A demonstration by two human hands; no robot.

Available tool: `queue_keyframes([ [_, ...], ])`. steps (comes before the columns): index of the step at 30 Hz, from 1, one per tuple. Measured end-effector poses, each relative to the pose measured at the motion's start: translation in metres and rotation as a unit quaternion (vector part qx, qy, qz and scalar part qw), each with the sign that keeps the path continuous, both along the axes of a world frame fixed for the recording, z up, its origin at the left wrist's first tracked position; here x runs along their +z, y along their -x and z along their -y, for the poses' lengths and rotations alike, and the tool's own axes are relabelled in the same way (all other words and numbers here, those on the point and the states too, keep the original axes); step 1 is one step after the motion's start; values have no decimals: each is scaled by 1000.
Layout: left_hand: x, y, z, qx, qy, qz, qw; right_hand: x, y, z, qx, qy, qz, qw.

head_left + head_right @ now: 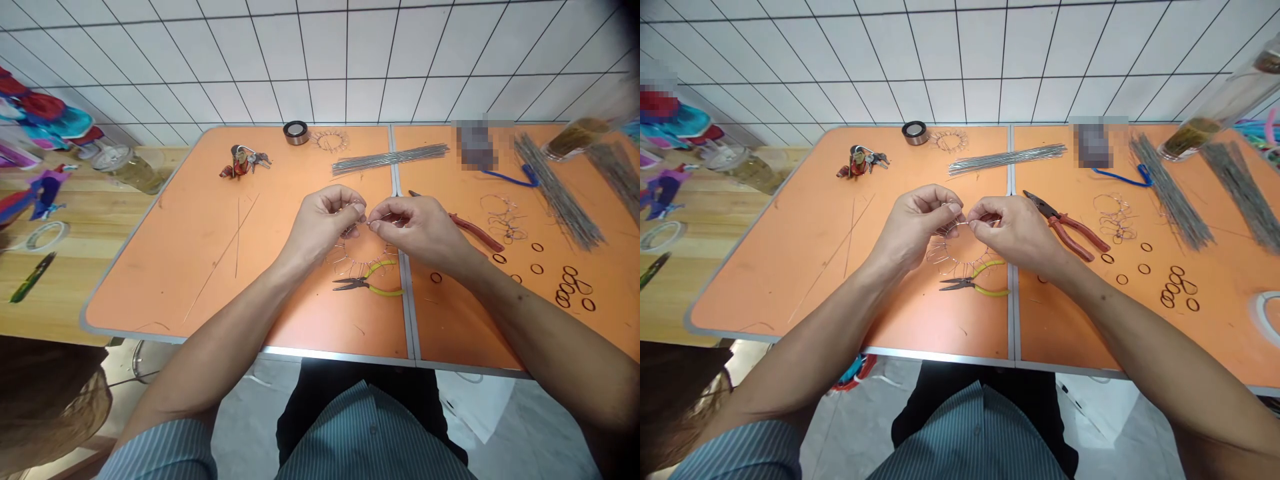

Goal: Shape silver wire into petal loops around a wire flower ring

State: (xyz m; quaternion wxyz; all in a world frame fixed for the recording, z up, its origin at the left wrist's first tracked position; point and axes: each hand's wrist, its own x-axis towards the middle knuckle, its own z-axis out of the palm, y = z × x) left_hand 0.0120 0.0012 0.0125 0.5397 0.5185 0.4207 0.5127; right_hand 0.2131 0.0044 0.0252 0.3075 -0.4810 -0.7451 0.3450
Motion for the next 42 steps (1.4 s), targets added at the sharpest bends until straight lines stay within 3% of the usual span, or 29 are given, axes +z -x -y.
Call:
queue_keyframes([
  [6,0,0,0,-9,10,0,1000,1,2,1,25,17,-18,999],
  [20,0,1,0,1,-7,-14,1000,6,2,1,0,24,-12,1000],
  [31,1,1,-1,19,0,-13,1000,2,4,3,1,83,-52,995],
  [42,-8,6,-7,-28,-59,34,997,7,5,6,-13,95,-74,993],
])
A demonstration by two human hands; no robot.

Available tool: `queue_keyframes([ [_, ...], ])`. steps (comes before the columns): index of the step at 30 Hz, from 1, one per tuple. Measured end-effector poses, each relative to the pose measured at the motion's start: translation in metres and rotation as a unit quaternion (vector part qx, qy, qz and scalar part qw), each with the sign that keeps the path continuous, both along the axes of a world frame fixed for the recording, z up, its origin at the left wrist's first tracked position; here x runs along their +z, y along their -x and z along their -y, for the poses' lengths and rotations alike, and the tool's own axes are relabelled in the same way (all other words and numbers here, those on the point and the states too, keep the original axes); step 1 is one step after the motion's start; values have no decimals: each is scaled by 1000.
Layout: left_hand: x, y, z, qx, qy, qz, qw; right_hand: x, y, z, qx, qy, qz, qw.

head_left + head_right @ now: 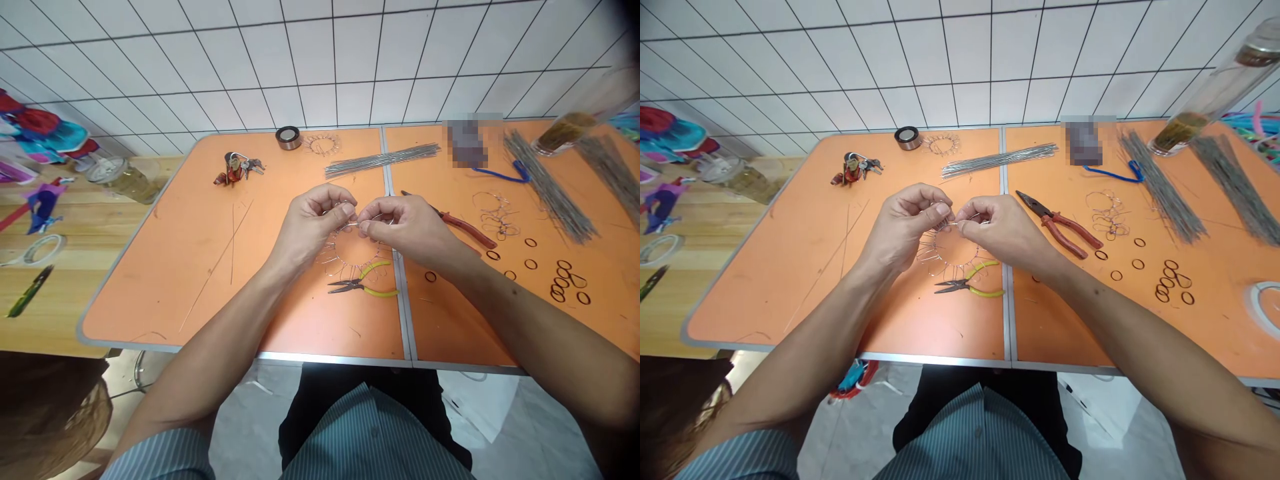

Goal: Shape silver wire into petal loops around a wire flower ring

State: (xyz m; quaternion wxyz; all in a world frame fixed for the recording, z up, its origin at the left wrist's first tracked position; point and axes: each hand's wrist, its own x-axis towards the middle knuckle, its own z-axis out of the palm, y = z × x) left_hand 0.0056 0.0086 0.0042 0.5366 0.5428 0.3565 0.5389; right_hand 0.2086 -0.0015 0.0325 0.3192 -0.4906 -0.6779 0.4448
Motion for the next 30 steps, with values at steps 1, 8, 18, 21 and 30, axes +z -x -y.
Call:
queue_keyframes([
  [1,-1,1,-1,-1,-9,1,1000,0,1,1,-5,-1,-5,1000],
  [8,-3,4,-3,6,-44,1,999,1,5,7,-26,-47,-22,998],
  [18,-2,2,0,28,-57,-17,998,-8,6,8,-54,-147,14,988],
  [21,1,2,2,37,-62,-30,997,-9,7,9,-59,-182,32,981],
  [30,1,6,6,60,-133,-81,986,-11,6,10,-76,-266,94,956],
])
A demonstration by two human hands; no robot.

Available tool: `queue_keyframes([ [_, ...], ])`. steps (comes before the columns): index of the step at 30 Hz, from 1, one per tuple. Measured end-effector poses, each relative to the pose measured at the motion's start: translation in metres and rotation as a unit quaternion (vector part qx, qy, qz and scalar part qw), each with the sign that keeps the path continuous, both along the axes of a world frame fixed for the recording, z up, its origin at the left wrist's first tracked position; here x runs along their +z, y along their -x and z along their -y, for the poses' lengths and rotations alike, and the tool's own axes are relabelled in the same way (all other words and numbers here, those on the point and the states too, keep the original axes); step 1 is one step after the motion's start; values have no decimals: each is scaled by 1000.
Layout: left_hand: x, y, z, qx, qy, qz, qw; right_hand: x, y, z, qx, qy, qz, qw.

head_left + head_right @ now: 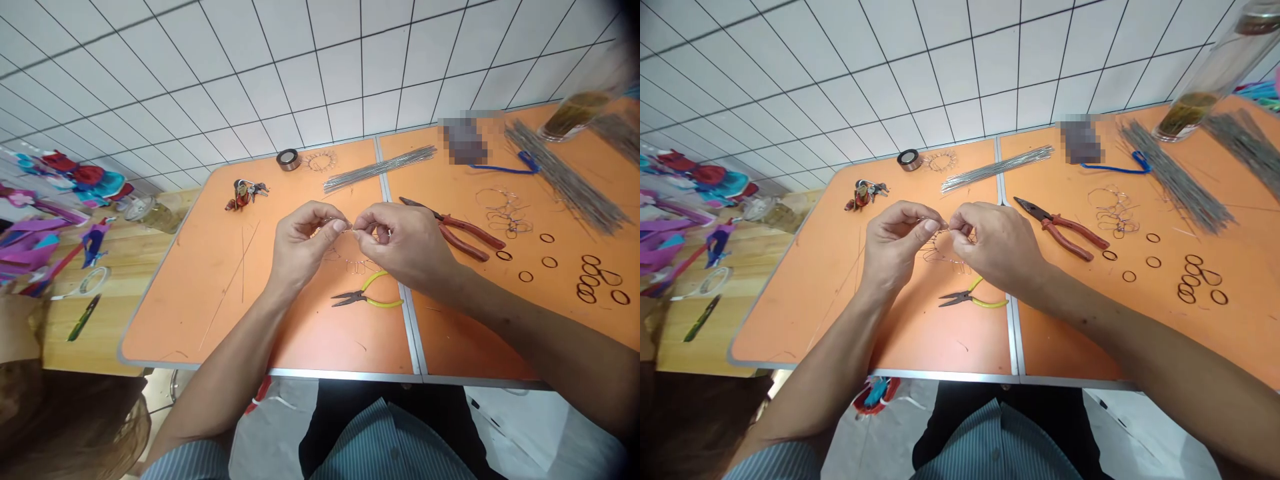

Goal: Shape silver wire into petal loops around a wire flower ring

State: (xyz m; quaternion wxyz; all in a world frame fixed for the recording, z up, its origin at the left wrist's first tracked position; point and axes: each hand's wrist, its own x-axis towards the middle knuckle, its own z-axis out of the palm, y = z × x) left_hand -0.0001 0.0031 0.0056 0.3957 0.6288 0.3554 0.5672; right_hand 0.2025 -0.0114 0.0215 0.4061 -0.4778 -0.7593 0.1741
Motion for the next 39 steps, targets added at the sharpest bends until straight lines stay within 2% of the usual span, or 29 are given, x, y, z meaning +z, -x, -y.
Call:
queue_keyframes([
  [5,-5,1,-1,-23,-5,30,999,2,-1,2,-8,-29,23,999],
  [8,-5,-1,-1,-17,-8,36,999,2,0,4,-15,-51,49,997],
  [13,-4,-3,0,-9,-14,31,999,-1,-2,5,-21,-127,103,986],
  [20,-5,-1,1,-37,-30,23,999,-8,-4,5,-31,-206,125,970],
  [27,-6,0,1,-27,-27,14,999,-6,-3,5,-27,-188,141,972],
  [33,-7,0,0,-36,-26,17,999,-7,-4,4,-28,-206,144,968],
  [39,-7,-2,1,-14,5,15,1000,-5,-3,5,-21,-163,140,976],
])
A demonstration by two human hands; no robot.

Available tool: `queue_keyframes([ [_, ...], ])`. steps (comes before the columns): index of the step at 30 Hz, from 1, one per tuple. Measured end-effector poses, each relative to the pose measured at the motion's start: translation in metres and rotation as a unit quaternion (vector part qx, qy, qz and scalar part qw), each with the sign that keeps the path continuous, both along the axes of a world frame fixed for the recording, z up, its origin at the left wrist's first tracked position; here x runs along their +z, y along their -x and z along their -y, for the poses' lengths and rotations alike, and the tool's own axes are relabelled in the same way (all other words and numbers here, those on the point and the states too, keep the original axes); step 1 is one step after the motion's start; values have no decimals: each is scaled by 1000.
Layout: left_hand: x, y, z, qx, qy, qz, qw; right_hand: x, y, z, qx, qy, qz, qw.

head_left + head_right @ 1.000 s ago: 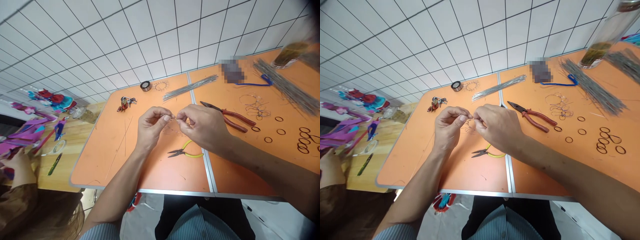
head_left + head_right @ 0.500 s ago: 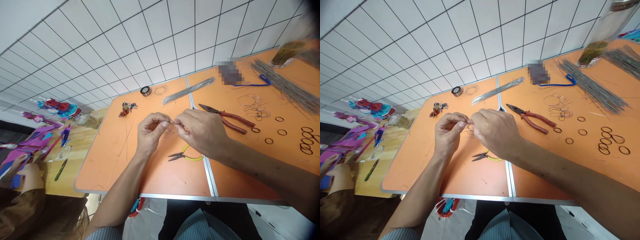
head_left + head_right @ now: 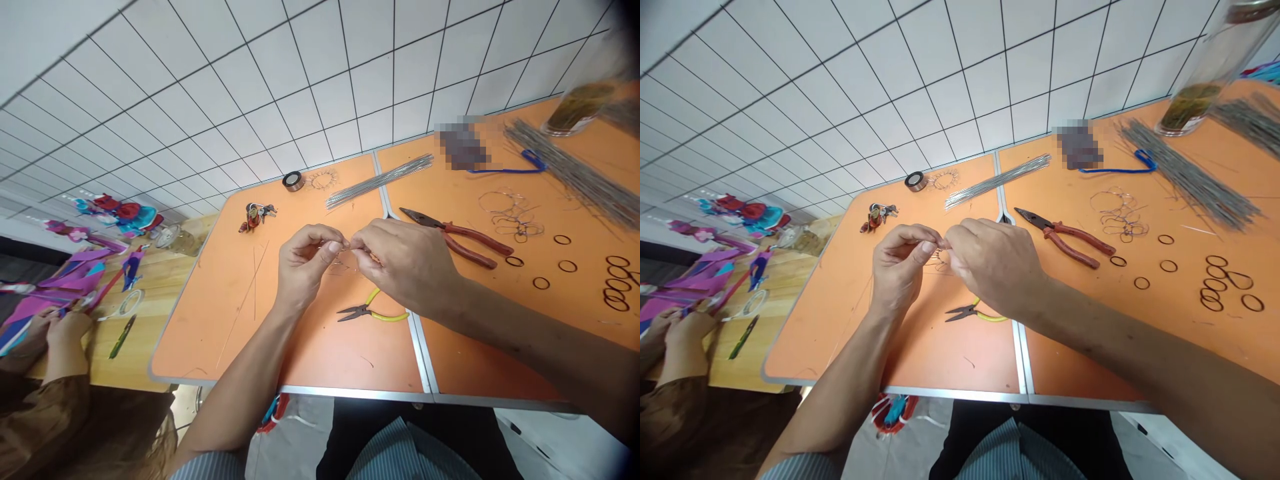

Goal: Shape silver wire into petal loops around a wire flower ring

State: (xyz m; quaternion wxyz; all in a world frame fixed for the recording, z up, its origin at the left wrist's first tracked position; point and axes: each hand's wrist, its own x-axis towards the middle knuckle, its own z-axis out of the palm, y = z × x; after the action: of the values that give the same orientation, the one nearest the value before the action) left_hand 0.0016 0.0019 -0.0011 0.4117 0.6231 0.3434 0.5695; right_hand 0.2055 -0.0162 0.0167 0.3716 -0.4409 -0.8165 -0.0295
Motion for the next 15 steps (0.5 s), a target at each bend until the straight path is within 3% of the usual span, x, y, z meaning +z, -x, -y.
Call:
queue_keyframes([
  [15,-1,-8,3,3,42,46,998,8,2,-1,19,173,-124,977],
])
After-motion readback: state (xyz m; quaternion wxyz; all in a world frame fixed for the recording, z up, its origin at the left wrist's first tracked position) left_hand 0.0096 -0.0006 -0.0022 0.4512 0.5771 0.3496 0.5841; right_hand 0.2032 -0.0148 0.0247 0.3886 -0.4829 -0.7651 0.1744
